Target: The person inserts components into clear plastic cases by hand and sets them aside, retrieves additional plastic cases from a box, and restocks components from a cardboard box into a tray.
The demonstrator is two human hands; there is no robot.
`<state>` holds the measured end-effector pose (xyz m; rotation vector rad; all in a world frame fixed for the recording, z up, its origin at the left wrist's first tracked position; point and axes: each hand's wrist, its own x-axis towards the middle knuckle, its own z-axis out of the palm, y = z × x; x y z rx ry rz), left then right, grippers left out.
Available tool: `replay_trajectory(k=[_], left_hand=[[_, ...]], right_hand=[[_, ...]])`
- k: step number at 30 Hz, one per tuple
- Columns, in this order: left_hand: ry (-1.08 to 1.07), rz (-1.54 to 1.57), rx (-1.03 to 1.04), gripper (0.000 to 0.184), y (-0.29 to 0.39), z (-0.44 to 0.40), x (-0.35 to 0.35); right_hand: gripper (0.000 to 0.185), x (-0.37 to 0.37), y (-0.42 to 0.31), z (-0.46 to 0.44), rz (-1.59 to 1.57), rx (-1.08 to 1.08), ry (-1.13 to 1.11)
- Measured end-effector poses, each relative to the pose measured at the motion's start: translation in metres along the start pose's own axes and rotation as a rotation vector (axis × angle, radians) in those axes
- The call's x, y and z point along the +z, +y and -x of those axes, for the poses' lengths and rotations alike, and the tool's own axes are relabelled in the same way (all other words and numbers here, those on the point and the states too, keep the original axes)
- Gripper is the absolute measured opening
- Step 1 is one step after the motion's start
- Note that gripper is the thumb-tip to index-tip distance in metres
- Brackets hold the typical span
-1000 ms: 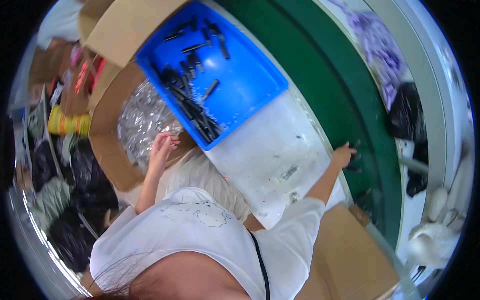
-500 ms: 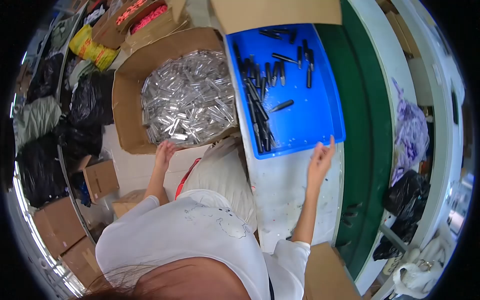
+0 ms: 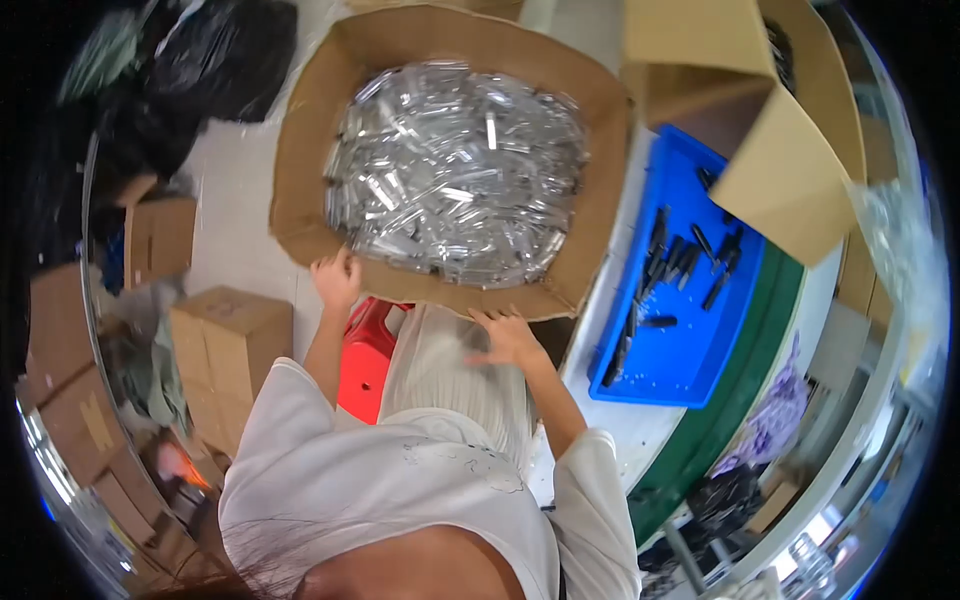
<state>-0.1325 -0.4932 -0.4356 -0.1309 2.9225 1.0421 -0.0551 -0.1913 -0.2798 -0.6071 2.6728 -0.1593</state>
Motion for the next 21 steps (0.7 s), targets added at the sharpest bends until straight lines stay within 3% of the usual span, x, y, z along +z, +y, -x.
replay_trajectory(k=[2,4,6,7,8,10,21], left_hand=[[0.252,0.084,0.078,0.030,-0.007,-0.003,0.015],[0.203,0.104,0.060,0.032,-0.016,0.007,0.018],[0.366,0.126,0.132,0.031,-0.021,0.008,0.023],[0.374,0.120,0.105,0.031,-0.024,0.011,0.025],[0.370,0.130,0.107,0.031,-0.026,0.015,0.028],[0.357,0.138,0.106,0.031,-0.033,0.027,0.027],[0.339,0.200,0.141,0.029,-0.024,0.027,0.028]], right_hand=[[0.049,0.017,-0.013,-0.006,-0.071,0.064,-0.106],[0.033,0.023,-0.022,-0.014,0.232,0.232,-0.571],[0.024,0.031,-0.025,-0.011,0.289,0.233,-0.501],[0.022,0.040,-0.023,-0.009,0.256,0.114,-0.282],[0.022,0.046,-0.021,-0.005,0.262,0.090,-0.294],[0.016,0.052,-0.034,0.006,0.198,0.030,-0.034],[0.004,0.056,-0.051,0.012,0.200,0.232,-0.016]])
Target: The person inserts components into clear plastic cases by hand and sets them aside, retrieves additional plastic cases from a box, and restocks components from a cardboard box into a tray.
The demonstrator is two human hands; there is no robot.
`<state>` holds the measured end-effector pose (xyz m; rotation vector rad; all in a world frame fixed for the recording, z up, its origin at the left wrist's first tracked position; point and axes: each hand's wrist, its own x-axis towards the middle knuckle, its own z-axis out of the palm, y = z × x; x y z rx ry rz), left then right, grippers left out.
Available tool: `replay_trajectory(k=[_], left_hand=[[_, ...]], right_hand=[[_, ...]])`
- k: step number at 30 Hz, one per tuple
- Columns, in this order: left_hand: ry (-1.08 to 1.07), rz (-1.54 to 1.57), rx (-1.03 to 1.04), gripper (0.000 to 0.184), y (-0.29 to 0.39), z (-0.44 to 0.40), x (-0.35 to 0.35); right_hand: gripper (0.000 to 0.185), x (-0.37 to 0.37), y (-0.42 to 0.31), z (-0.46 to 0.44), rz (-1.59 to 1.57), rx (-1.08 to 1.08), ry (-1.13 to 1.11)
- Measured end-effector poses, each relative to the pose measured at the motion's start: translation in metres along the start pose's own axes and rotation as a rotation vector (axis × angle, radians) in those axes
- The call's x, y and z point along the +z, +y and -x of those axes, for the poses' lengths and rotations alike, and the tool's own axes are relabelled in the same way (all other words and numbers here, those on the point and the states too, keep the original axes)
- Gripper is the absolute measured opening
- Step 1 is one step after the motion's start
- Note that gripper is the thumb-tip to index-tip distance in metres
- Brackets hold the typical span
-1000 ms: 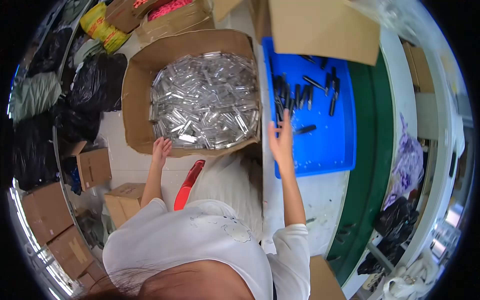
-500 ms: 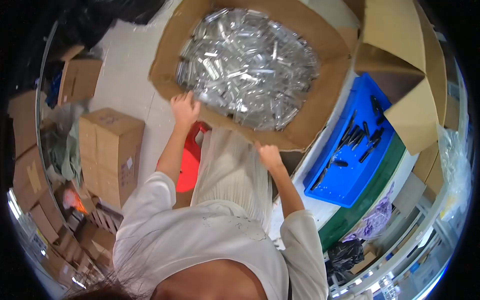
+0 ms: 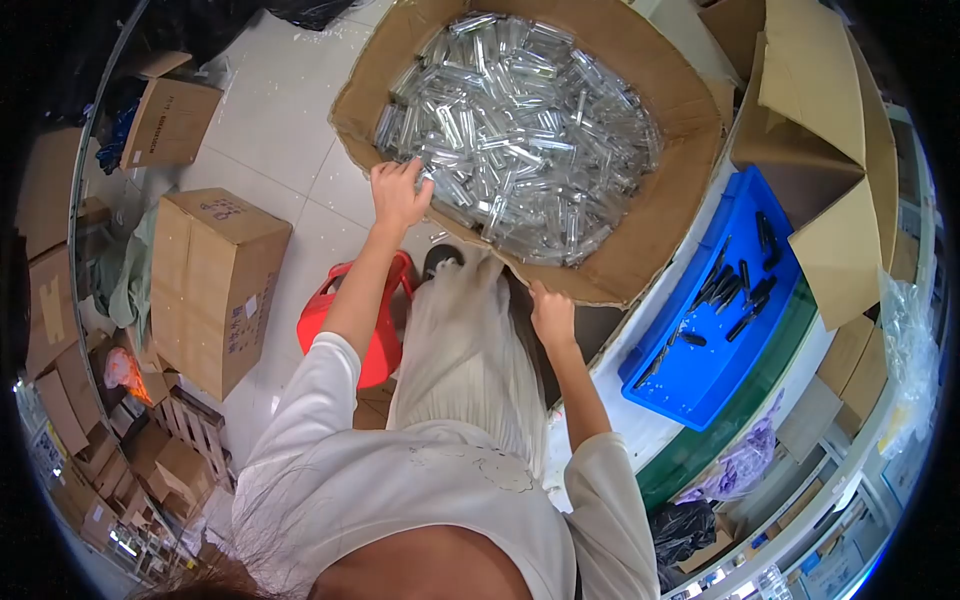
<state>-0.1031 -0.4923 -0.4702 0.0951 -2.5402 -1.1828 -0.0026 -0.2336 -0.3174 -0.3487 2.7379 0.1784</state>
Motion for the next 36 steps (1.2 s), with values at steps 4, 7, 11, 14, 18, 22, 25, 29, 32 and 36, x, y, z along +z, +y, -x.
replay_trajectory(k=[4,7,11,14,18,22,25,29,32,36], left_hand=[[0.058,0.012,0.034,0.027,0.007,-0.010,0.008],[-0.027,0.148,-0.007,0.030,0.001,-0.007,-0.003],[0.117,0.196,0.013,0.039,-0.005,0.036,-0.027],[0.173,0.091,-0.127,0.048,-0.036,0.118,-0.047],[0.048,-0.128,-0.524,0.053,-0.115,0.270,-0.060],[-0.251,-0.248,-0.647,0.061,-0.167,0.407,-0.061],[-0.545,-0.214,-0.684,0.058,-0.184,0.453,-0.047],[-0.469,-0.203,-0.625,0.058,-0.207,0.479,-0.011],[-0.364,-0.204,-0.597,0.056,-0.230,0.506,0.012],[-0.295,-0.152,-0.615,0.055,-0.245,0.523,0.034]], right_hand=[[0.007,0.009,-0.002,0.002,-0.018,0.049,0.140],[0.010,0.024,-0.004,-0.006,-0.046,0.014,0.257],[0.010,0.037,-0.006,-0.001,0.051,0.047,0.298],[0.012,0.047,-0.016,0.006,-0.004,0.034,0.438],[0.030,0.063,-0.066,0.017,-0.043,-0.107,0.868],[0.026,0.140,-0.098,-0.002,-0.345,-0.280,0.548],[0.023,0.244,-0.078,-0.048,-0.525,-0.228,0.014],[0.024,0.358,-0.048,-0.131,-0.199,-0.321,-0.037],[0.030,0.465,-0.009,-0.195,0.054,-0.238,-0.165],[0.033,0.600,0.025,-0.252,0.504,-0.462,-0.275]])
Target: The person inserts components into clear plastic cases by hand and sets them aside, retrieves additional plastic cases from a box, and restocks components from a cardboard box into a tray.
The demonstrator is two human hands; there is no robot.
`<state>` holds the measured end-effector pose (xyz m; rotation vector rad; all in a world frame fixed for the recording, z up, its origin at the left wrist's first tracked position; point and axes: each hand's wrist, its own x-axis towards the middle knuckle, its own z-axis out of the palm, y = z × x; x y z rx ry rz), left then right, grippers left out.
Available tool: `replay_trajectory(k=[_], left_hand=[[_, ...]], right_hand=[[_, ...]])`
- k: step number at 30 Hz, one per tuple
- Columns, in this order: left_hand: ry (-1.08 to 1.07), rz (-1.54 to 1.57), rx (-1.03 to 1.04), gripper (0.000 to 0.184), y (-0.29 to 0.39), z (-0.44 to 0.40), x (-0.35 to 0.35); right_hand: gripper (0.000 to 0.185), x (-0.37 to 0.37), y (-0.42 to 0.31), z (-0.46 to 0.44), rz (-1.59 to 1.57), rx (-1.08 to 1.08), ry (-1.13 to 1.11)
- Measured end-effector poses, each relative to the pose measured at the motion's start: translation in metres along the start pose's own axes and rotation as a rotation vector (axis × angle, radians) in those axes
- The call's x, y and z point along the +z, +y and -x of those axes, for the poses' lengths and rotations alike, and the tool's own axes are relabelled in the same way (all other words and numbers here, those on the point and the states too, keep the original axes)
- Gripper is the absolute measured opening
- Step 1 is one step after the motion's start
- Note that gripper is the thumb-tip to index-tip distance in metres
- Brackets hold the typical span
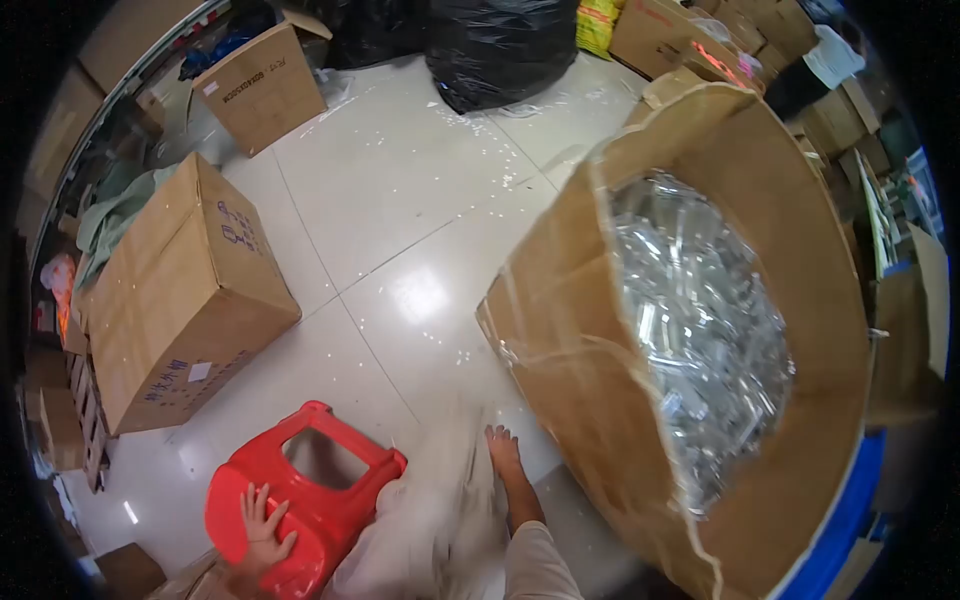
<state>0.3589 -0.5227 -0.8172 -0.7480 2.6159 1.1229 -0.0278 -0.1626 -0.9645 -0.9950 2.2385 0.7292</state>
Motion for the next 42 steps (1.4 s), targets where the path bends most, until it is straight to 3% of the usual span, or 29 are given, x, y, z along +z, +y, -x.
replay_trajectory(k=[3,6,8,12,14,16,17,20,22,24,26,28,29,30,32,33,34,35,36,38,42], left_hand=[[0.042,0.040,0.036,0.057,-0.011,0.005,0.009],[-0.038,-0.081,0.071,0.066,0.009,-0.011,-0.005],[-0.015,-0.089,0.085,0.063,0.003,-0.010,0.004],[0.048,-0.027,0.113,0.059,0.003,-0.016,0.000],[0.046,0.008,0.101,0.057,-0.002,-0.016,0.002],[0.068,-0.027,0.096,0.058,-0.006,-0.007,0.006],[0.061,-0.019,0.116,0.058,-0.005,-0.002,0.007],[-0.001,-0.061,0.086,0.060,-0.033,0.020,-0.023],[-0.115,-0.142,0.079,0.063,-0.065,0.048,-0.047],[-0.028,-0.601,0.231,0.069,-0.096,0.071,-0.025],[-0.597,-0.413,0.014,0.058,-0.061,0.062,-0.067],[-0.959,-0.061,-0.019,0.042,-0.083,0.022,-0.048],[-1.027,-0.252,0.183,0.044,0.052,-0.010,-0.141],[-0.919,-0.123,0.159,0.047,0.080,-0.042,-0.136],[-0.709,0.137,0.151,0.053,0.139,-0.105,-0.128],[-0.270,0.388,0.351,0.047,0.187,-0.135,-0.147],[-0.354,0.586,0.258,0.048,0.254,-0.165,-0.204],[-0.245,0.672,0.311,0.038,0.313,-0.176,-0.257],[-0.197,0.675,0.333,0.030,0.349,-0.192,-0.280],[-0.252,1.042,0.448,0.027,0.397,-0.226,-0.299],[-0.418,0.983,0.483,0.027,0.469,-0.255,-0.286]], right_hand=[[0.029,0.075,-0.017,-0.029,0.239,-0.076,0.080],[0.027,0.116,-0.020,-0.054,0.345,-0.138,-0.029],[0.026,0.138,-0.018,-0.061,0.025,-0.187,0.107],[0.021,0.133,-0.016,-0.063,0.025,-0.161,0.142],[0.016,0.094,-0.011,-0.067,-0.125,-0.183,0.313],[0.026,0.020,-0.023,-0.069,-0.116,-0.052,0.152],[0.027,-0.032,-0.028,-0.059,-0.299,0.013,0.181],[0.036,-0.140,-0.107,-0.001,-0.765,0.131,0.224],[0.041,-0.196,-0.161,0.056,-0.899,0.049,0.075],[0.042,-0.258,-0.188,0.115,-0.976,0.043,0.003],[0.044,-0.326,-0.205,0.177,-1.054,0.032,-0.065],[0.043,-0.392,-0.205,0.244,-1.060,-0.004,-0.040],[0.043,-0.403,-0.198,0.268,-1.119,-0.033,0.102],[0.043,-0.420,-0.188,0.293,-1.171,-0.060,0.246],[0.044,-0.468,-0.149,0.333,-1.201,0.118,0.288],[0.043,-0.517,-0.123,0.360,-1.117,0.276,0.396],[0.039,-0.545,-0.096,0.373,-1.149,0.423,0.518],[0.035,-0.565,-0.064,0.387,-1.177,0.543,0.568],[0.029,-0.557,-0.034,0.389,-1.136,0.547,0.849],[0.019,-0.563,0.016,0.407,-1.256,0.767,1.091],[0.017,-0.529,0.102,0.434,-1.430,0.981,1.343]])
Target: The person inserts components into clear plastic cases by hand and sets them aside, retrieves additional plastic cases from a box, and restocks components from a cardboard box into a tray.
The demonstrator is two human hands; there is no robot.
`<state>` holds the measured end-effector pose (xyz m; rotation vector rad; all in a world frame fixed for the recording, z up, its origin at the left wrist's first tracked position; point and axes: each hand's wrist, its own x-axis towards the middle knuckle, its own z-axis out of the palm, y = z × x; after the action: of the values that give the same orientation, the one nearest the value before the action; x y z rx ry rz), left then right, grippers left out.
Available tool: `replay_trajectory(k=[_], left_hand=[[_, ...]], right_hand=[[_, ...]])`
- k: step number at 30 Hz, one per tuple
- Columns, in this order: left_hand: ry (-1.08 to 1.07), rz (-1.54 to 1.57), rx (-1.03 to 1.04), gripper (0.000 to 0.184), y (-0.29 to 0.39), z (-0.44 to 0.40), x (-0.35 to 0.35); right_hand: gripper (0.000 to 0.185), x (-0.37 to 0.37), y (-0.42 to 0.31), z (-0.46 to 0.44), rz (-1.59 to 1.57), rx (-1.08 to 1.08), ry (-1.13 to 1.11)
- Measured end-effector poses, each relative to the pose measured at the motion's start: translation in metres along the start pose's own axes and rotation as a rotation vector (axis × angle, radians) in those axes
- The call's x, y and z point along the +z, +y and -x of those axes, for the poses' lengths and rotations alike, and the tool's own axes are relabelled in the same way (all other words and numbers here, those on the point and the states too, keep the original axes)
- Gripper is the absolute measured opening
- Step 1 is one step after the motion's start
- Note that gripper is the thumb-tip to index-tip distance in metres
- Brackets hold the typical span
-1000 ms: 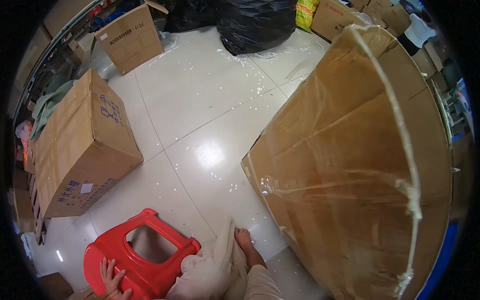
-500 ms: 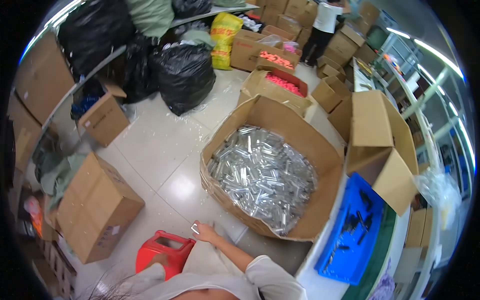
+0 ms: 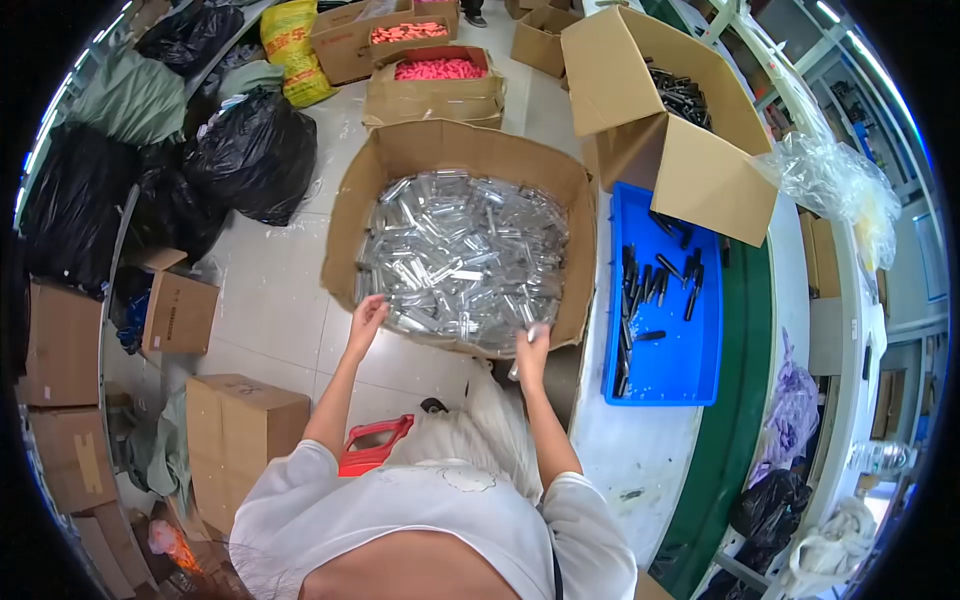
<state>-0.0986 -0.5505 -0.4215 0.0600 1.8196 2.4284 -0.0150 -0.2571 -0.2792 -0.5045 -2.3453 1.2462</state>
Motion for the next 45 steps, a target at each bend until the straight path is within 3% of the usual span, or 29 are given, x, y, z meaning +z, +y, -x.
replay_trajectory(k=[3,4,5,6,8,10,13,15,18,20,22,23,25,27,29,31,32,33,35,37,38,39,40,41,42,43,45], left_hand=[[0.059,0.241,-0.130,0.030,-0.008,-0.051,0.043],[0.071,0.255,-0.263,0.044,-0.026,-0.065,0.048],[0.070,0.251,-0.269,0.044,-0.048,-0.083,0.055],[0.109,0.183,-0.404,0.049,-0.071,-0.104,0.061],[0.189,-0.033,-0.679,0.069,-0.099,-0.139,0.074],[0.225,-0.162,-0.709,0.074,-0.162,-0.162,0.071],[0.425,-0.733,-0.776,0.090,-0.164,-0.191,0.069],[0.549,-0.864,-0.789,0.089,-0.168,-0.209,0.058],[0.607,-0.849,-0.901,0.092,-0.204,-0.245,0.041],[0.413,-0.375,-0.788,0.091,-0.257,-0.259,0.039],[0.234,0.096,-0.647,0.090,-0.295,-0.272,0.035],[0.150,0.328,-0.562,0.090,-0.306,-0.278,0.031],[0.326,-0.274,-0.478,0.082,-0.297,-0.285,0.111],[0.107,0.331,-0.652,0.083,-0.289,-0.289,0.151],[0.095,0.215,-0.746,0.081,-0.260,-0.279,0.207],[0.140,0.174,-0.510,0.081,-0.272,-0.271,0.255],[0.139,0.174,-0.516,0.081,-0.253,-0.272,0.268],[0.063,0.130,-0.570,0.078,-0.222,-0.280,0.276],[-0.015,0.085,-0.624,0.075,-0.190,-0.284,0.279],[-0.059,0.319,-0.729,0.067,-0.173,-0.280,0.281],[0.084,0.398,-0.745,0.051,-0.220,-0.272,0.283],[0.080,0.389,-0.746,0.051,-0.206,-0.270,0.279],[0.104,0.441,-0.719,0.048,-0.182,-0.271,0.276],[0.127,0.493,-0.691,0.045,-0.156,-0.273,0.273],[0.103,0.461,-0.566,0.040,-0.130,-0.276,0.275],[0.100,0.451,-0.571,0.040,-0.111,-0.279,0.273],[0.078,0.349,-0.470,0.035,-0.073,-0.281,0.265]], right_hand=[[0.026,-0.013,0.028,-0.062,-0.016,0.201,-0.009],[0.034,-0.015,0.045,-0.084,0.009,0.331,-0.043],[0.034,-0.016,0.086,-0.110,0.009,0.338,-0.043],[0.043,-0.012,0.141,-0.142,0.084,0.325,-0.041],[0.060,-0.004,0.131,-0.174,0.185,0.258,-0.089],[0.063,0.009,0.119,-0.199,0.342,0.322,-0.090],[0.068,0.019,0.180,-0.264,0.537,0.485,-0.237],[0.068,0.030,0.221,-0.302,0.415,0.441,-0.103],[0.070,0.036,0.249,-0.355,0.425,0.504,-0.198],[0.071,0.046,0.282,-0.368,0.440,0.570,-0.251],[0.074,0.065,0.313,-0.372,0.360,0.321,-0.326],[0.074,0.075,0.324,-0.368,0.361,0.339,-0.330],[0.078,0.098,0.334,-0.350,0.076,0.498,-0.458],[0.083,0.115,0.313,-0.331,-0.036,0.621,-0.522],[0.079,0.123,0.341,-0.302,-0.048,0.634,-0.515],[0.074,0.127,0.345,-0.291,-0.204,0.730,-0.532],[0.069,0.127,0.342,-0.285,-0.363,0.819,-0.547],[0.069,0.128,0.337,-0.279,-0.364,0.820,-0.544],[0.053,0.129,0.323,-0.266,-0.753,0.872,-0.321],[0.040,0.130,0.271,-0.260,-0.593,0.660,-0.377],[0.038,0.136,0.272,-0.262,-0.620,0.695,-0.319],[0.035,0.142,0.268,-0.266,-0.654,0.731,-0.257],[0.034,0.141,0.229,-0.276,-0.591,0.885,-0.286],[0.034,0.140,0.212,-0.276,-0.600,0.888,-0.281],[0.035,0.139,0.198,-0.272,-0.726,0.827,-0.201],[0.035,0.137,0.179,-0.268,-0.846,0.765,-0.117],[0.036,0.129,0.133,-0.274,-0.844,0.712,-0.209]])
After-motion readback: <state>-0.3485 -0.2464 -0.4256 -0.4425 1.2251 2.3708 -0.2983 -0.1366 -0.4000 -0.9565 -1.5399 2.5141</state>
